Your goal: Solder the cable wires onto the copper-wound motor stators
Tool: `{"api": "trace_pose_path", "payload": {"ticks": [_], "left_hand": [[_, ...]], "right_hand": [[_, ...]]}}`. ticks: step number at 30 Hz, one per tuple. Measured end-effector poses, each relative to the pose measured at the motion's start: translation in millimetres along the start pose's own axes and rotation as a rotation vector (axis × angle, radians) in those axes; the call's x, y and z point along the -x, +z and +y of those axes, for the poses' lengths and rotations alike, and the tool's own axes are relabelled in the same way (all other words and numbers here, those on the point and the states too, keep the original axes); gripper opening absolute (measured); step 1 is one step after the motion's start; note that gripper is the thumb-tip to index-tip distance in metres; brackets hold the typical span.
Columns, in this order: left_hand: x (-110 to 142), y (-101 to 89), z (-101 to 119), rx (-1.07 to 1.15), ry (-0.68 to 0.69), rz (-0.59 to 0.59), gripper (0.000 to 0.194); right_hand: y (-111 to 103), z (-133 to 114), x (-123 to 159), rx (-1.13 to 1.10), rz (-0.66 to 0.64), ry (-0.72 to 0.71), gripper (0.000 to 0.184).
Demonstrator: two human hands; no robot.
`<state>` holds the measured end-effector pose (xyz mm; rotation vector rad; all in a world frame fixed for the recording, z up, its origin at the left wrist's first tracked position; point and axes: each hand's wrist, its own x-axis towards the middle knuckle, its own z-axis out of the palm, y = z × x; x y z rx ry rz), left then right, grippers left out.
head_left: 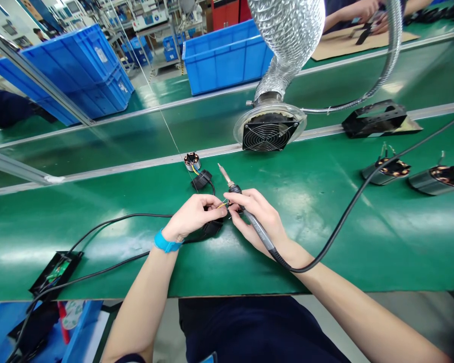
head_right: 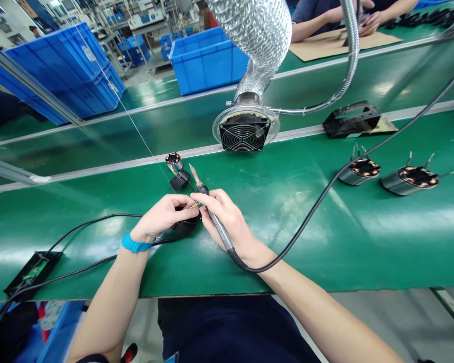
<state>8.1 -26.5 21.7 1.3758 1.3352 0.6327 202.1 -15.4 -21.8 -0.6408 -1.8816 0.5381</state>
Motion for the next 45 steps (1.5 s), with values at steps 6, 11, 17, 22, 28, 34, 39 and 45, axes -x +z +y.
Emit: {"api": "trace_pose_path", "payload": {"ticks": [6, 11, 17, 22, 28, 34, 39, 45], "left_hand": [[-2.4, 0.2, -4.4, 0.035, -0.002, 0.008, 0.033], [-4.4, 2.7, -5.0, 0.078, -0.026, 0.076, 0.03], [-7.4, 2.6, -8.7, 0.185, -0.046, 0.115, 0.032], [-7.6, 0.4, -10.3, 0.226, -0.031, 0.091, 0.037], [-9.0, -1.9, -15.7, 0.267, -0.018, 0.1, 0.042], [-8.3, -1.9, -15.2, 0.271, -0.011, 0.118, 0.042], [-7.7, -2.2, -14.0, 0.28, -0.023, 0.109, 0.04], [-6.0, -2.4, -11.6, 0.253, -0.032, 0.087, 0.039]], "right_hand": [[4.5, 2.3, 0.4, -0.014, -0.004, -0.003, 0.043], [1.7, 0.5, -1.3, -0.034, 0.004, 0.045, 0.043], [-7.2, 3.9, 1.8, -0.098, -0.023, 0.11, 0.046], [-2.3, 7.5, 2.8, -0.084, 0.011, 0.145, 0.037], [4.5, 6.8, -3.5, -0.082, 0.079, 0.164, 0.035], [3.3, 10.5, 2.5, -0.133, -0.014, 0.108, 0.054], [7.9, 13.1, 3.9, -0.135, -0.005, 0.125, 0.047], [7.1, 11.0, -0.8, -0.139, 0.019, 0.215, 0.042]]}}
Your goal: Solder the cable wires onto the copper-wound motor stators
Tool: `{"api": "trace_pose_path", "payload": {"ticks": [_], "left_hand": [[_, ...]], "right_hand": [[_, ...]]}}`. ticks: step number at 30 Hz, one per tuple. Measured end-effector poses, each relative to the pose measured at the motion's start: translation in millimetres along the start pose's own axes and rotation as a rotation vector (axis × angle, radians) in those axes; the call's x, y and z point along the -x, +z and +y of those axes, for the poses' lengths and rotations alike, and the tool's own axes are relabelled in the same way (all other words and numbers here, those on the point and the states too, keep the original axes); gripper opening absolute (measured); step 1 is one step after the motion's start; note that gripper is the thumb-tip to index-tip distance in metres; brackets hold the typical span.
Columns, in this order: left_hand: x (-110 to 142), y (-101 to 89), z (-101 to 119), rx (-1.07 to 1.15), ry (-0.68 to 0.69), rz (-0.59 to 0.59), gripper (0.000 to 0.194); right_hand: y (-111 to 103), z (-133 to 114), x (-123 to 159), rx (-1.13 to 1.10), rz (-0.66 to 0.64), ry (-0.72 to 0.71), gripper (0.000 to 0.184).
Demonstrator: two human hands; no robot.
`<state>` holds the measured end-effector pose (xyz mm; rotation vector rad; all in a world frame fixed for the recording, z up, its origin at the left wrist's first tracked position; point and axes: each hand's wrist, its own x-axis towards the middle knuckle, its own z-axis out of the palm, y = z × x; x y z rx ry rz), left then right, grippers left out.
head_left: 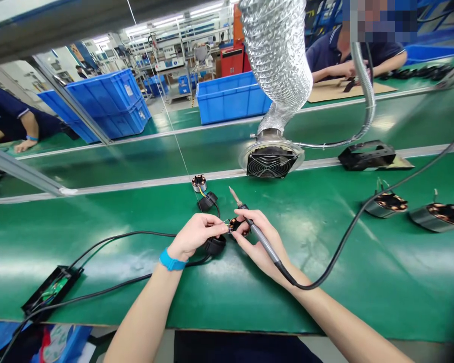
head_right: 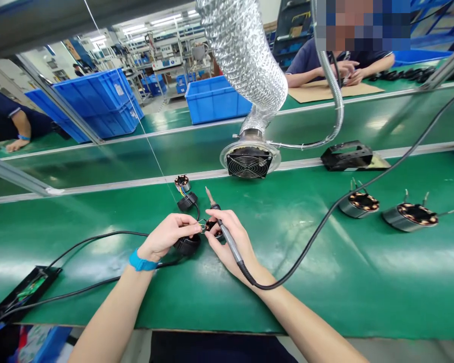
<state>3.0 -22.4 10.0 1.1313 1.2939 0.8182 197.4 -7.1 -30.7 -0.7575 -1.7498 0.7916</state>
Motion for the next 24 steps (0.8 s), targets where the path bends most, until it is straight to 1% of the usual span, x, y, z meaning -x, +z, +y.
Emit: {"api": "trace_pose_path", "payload": {"ticks": [8, 16, 20, 24], "left_hand": [[1.7, 0.8, 2.2, -0.085, 0.005, -0.004, 0.039], [3.1, 3.9, 4.1, -0.148, 0.007, 0.021, 0.037], [5.9, 5.6, 6.3, -0.215, 0.012, 0.038, 0.037], [7.4, 6.0, 9.1, -0.251, -0.005, 0.032, 0.035]], "right_hand": [[1.8, 2.5, -2.3, 0.001, 0.076, 0.07, 0.04], [1.3, 2.8, -0.1, -0.004, 0.066, 0.058, 0.043], [0.7, -0.9, -1.6, 0.036, 0.081, 0.047, 0.037], [-5.6, -8.2, -2.4, 0.043, 0.19, 0.061, 0.025]]}}
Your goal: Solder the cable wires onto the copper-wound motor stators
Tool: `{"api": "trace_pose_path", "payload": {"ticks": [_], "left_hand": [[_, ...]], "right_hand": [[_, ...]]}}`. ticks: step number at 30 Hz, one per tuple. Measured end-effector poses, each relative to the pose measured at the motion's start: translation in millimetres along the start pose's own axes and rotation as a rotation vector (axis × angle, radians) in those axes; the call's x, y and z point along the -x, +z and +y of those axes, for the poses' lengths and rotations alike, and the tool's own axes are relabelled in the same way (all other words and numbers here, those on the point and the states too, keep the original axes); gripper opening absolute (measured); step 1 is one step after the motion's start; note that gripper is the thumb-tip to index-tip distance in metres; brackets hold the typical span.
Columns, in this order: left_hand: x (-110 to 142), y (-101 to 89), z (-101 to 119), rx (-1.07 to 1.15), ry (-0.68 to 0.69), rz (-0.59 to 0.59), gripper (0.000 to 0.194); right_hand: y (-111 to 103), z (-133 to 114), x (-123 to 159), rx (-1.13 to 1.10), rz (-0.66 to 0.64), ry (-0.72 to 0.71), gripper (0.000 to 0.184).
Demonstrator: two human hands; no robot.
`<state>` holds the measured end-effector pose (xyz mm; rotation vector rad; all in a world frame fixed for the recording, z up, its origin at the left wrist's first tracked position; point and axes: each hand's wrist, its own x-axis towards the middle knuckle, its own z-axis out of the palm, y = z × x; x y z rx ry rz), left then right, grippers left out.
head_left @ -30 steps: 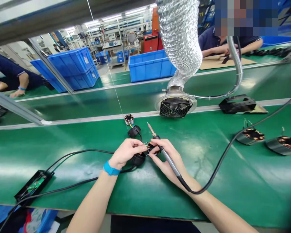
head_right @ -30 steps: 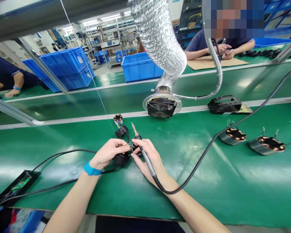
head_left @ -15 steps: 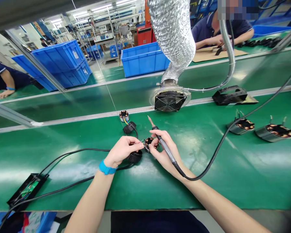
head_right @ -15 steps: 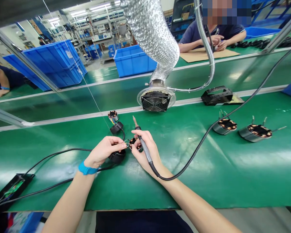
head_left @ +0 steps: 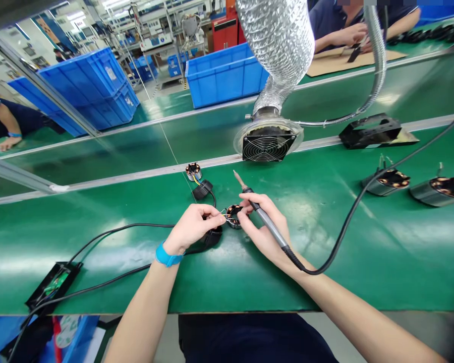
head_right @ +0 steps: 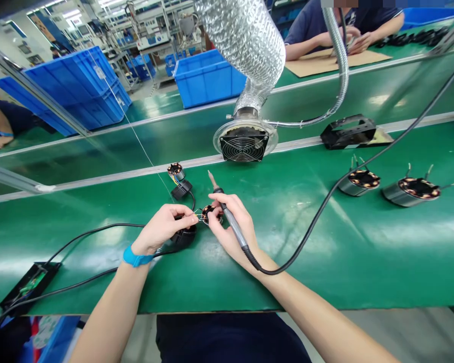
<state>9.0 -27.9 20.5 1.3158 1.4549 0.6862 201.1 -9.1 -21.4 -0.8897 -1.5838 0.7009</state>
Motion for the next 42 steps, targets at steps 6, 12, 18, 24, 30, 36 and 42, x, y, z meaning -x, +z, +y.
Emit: {"api": "trace_pose_path", "payload": {"ticks": [6, 12, 18, 24, 30, 36, 42], "left_hand": [[-0.5, 0.3, 0.9, 0.01, -0.001, -0.004, 0.031], [-1.0, 2.2, -0.6, 0.038, 0.004, 0.02, 0.027], [-0.1, 2.1, 1.2, 0.024, 0.018, 0.027, 0.03], [0.7, 2.7, 2.0, 0.011, 0.032, 0.031, 0.029], [0.9, 2.5, 2.8, -0.024, 0.043, 0.034, 0.031], [-0.1, 2.0, 0.1, -0.012, 0.054, 0.025, 0.026], [-1.1, 1.6, -1.5, -0.02, 0.064, 0.023, 0.026]], "right_hand": [[-20.0, -3.8, 11.1, 0.022, 0.151, -0.014, 0.02], [-22.5, -5.2, 16.6, 0.06, 0.145, -0.224, 0.025], [-20.2, -10.7, 12.1, 0.045, 0.079, -0.165, 0.025], [-19.1, -7.6, 13.1, -0.012, 0.056, -0.077, 0.026], [-16.1, -7.4, 9.4, -0.152, 0.104, 0.03, 0.029], [-16.8, -12.0, 2.2, -0.237, 0.252, 0.077, 0.034], [-16.1, -11.5, 3.8, -0.214, 0.208, 0.068, 0.033]]}}
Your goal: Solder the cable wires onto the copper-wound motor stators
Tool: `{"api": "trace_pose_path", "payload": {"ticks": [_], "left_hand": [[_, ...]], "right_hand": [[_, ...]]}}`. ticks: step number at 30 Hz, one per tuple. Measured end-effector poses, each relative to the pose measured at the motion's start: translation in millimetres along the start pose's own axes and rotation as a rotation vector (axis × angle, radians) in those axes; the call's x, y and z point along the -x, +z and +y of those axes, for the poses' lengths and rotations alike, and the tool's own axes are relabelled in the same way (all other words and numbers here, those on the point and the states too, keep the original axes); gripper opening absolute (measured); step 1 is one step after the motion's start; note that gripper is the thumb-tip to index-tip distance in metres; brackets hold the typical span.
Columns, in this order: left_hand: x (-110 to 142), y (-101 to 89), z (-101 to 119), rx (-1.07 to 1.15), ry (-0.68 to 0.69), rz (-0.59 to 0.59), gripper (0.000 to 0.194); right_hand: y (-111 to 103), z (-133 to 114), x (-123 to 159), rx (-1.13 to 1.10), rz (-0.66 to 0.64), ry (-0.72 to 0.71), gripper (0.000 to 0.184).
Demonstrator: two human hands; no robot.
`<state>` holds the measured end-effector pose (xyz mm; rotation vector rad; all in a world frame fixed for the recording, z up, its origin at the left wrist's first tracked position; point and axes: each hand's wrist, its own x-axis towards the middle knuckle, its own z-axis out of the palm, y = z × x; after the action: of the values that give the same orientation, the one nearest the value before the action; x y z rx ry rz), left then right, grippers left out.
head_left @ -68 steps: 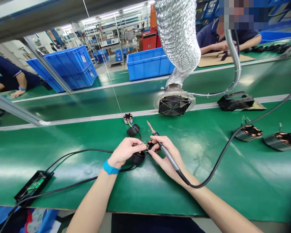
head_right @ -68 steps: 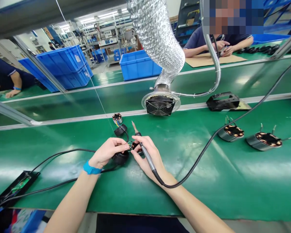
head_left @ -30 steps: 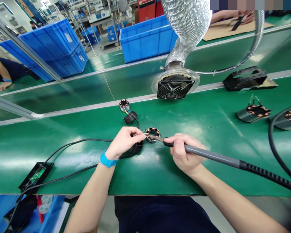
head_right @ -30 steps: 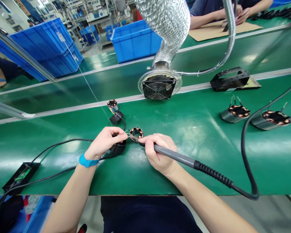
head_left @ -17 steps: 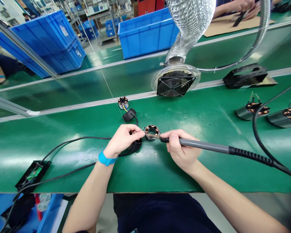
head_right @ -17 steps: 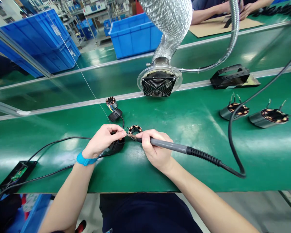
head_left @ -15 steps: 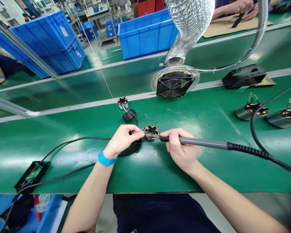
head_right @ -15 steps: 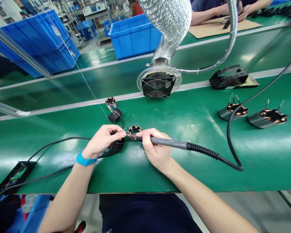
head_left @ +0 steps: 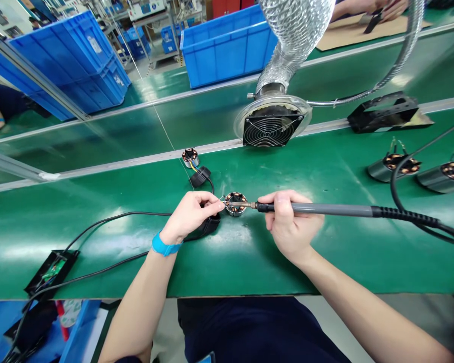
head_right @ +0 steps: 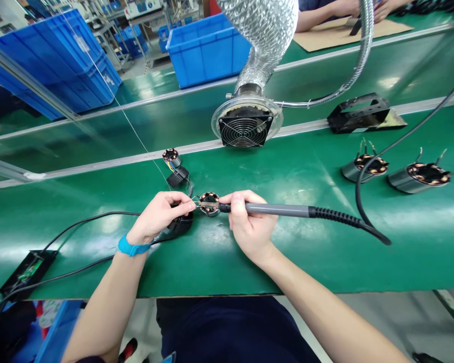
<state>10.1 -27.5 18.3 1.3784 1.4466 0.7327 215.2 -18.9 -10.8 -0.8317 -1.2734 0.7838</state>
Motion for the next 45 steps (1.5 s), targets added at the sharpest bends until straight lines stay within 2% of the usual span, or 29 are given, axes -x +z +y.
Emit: {"api": "trace_pose_path", "payload": {"ticks": [6, 12, 16, 22, 32, 36, 40, 44, 45], "left_hand": [[-1.3, -0.9, -2.0, 0.007, 0.004, -0.007, 0.027], [-0.5, -0.6, -0.7, 0.004, -0.007, 0.008, 0.027], [-0.4, -0.4, -1.2, 0.003, -0.001, 0.008, 0.029], [-1.1, -0.5, -1.7, 0.01, -0.006, 0.006, 0.027], [-1.8, -1.4, -2.8, 0.019, -0.009, 0.007, 0.028], [-2.2, -1.4, -3.0, 0.012, -0.006, 0.003, 0.028], [-2.3, -1.3, -2.4, 0.007, -0.005, -0.004, 0.029], [-2.3, -1.9, -1.5, 0.022, -0.001, -0.02, 0.029], [-2.3, -2.0, -1.5, 0.024, 0.003, -0.023, 0.028]], "right_hand": [[-1.8, 2.8, 4.4, 0.078, -0.103, -0.05, 0.028], [-2.9, 4.1, 4.9, 0.099, -0.116, -0.058, 0.027], [-1.0, 2.4, 4.6, 0.043, -0.086, -0.029, 0.027], [0.7, -0.3, 2.4, 0.029, 0.042, -0.04, 0.031], [-2.3, 1.4, 3.1, 0.075, 0.034, -0.024, 0.03], [-4.5, 4.4, 5.6, 0.135, -0.016, -0.005, 0.025], [-4.3, 4.8, 5.4, 0.232, -0.067, -0.106, 0.018], [0.1, 7.0, 1.8, 0.327, -0.215, -0.193, 0.016], [1.3, 9.3, 1.5, 0.354, -0.267, -0.212, 0.021]]}}
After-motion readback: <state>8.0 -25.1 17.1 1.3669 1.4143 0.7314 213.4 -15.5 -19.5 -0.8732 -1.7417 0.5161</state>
